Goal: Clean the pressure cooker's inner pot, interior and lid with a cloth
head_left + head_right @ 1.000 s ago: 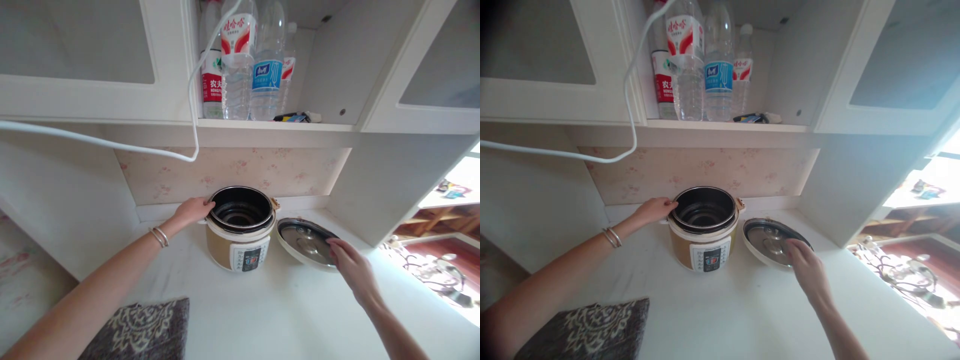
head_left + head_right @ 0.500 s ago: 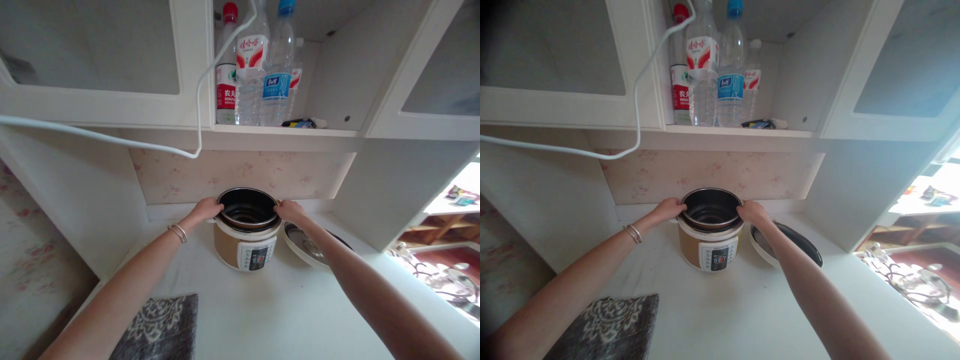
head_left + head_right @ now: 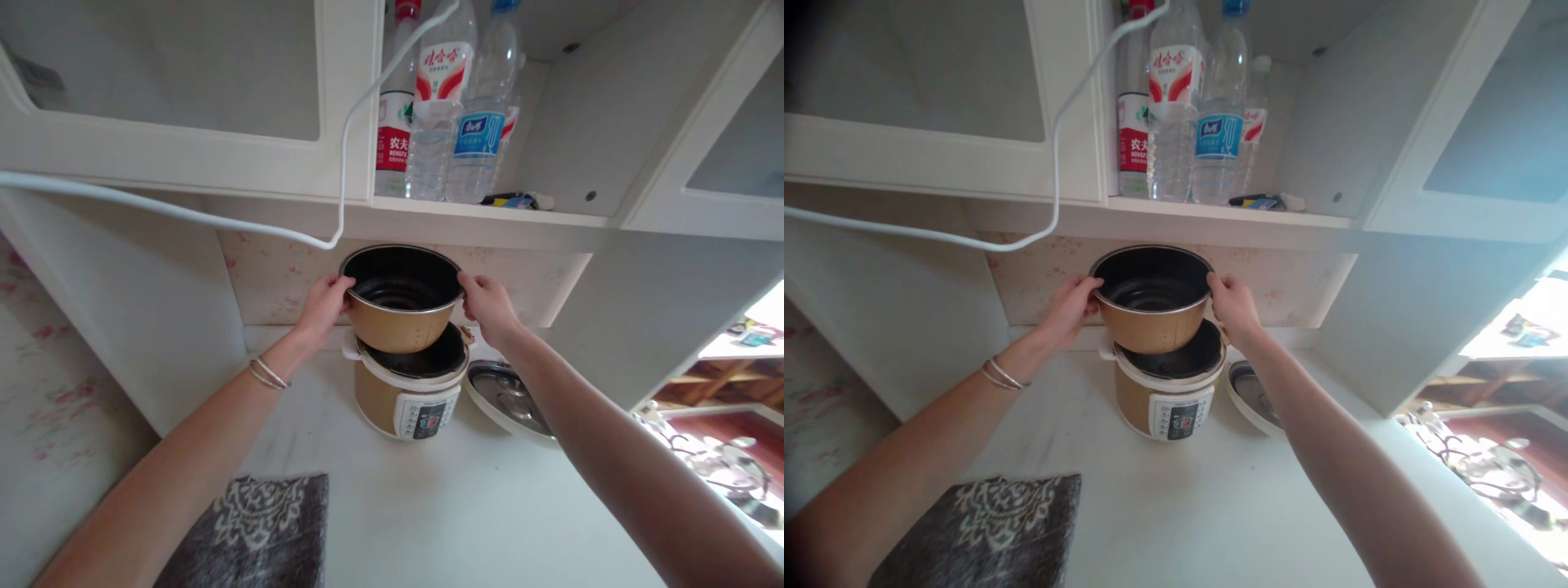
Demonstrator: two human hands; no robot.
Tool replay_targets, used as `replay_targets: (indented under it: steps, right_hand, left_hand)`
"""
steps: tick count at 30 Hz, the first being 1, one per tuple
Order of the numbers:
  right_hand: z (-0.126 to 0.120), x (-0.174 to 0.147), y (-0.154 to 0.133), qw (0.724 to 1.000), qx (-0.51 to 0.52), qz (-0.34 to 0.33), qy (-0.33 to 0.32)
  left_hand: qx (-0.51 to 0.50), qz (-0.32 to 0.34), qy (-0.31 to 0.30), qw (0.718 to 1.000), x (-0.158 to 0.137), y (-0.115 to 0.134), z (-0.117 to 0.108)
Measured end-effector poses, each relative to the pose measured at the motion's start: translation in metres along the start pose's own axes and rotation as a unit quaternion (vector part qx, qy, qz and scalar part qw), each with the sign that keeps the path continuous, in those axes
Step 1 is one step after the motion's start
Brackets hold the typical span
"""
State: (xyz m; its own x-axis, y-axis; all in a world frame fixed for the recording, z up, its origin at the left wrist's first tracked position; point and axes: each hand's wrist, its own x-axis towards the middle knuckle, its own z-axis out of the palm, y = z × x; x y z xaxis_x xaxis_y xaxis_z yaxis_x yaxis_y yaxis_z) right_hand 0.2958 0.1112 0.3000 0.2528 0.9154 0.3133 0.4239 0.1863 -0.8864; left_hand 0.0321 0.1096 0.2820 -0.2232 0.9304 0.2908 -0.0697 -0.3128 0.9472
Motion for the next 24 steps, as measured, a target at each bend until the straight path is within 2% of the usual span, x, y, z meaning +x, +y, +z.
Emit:
replay_targets:
  steps: [3,5,8,11,14,18,21,24]
  right_hand:
    - [0.021,-0.013,-0.026,0.986,0.160,-0.011,-0.037]
    - [0.039,-0.025,-0.041,0.972,0.221,-0.013,-0.073]
    - [0.067,-0.047,-0.059,0.949,0.281,-0.016,-0.143]
    - [0.096,-0.074,-0.065,0.930,0.290,-0.015,-0.227]
    - [0.123,-0.101,-0.056,0.914,0.286,0.004,-0.287]
    - [0.153,-0.124,-0.026,0.911,0.259,0.043,-0.320]
    - [0.172,-0.131,0.002,0.915,0.212,0.077,-0.335]
    - [0.187,-0.133,0.026,0.923,0.168,0.106,-0.329]
  left_hand:
    - [-0.046,0.061,0.044,0.996,-0.004,0.021,-0.027]
    - [-0.060,0.079,0.081,0.992,-0.011,0.032,-0.052]
    - [-0.072,0.097,0.132,0.984,-0.030,0.039,-0.092]
    - [-0.074,0.109,0.202,0.970,-0.056,0.034,-0.132]
    - [-0.071,0.086,0.255,0.961,-0.081,0.015,-0.167]
    - [-0.058,0.030,0.267,0.961,-0.107,-0.029,-0.200]
    - [-0.035,-0.020,0.275,0.961,-0.120,-0.067,-0.212]
    - [0.004,-0.053,0.265,0.963,-0.128,-0.103,-0.215]
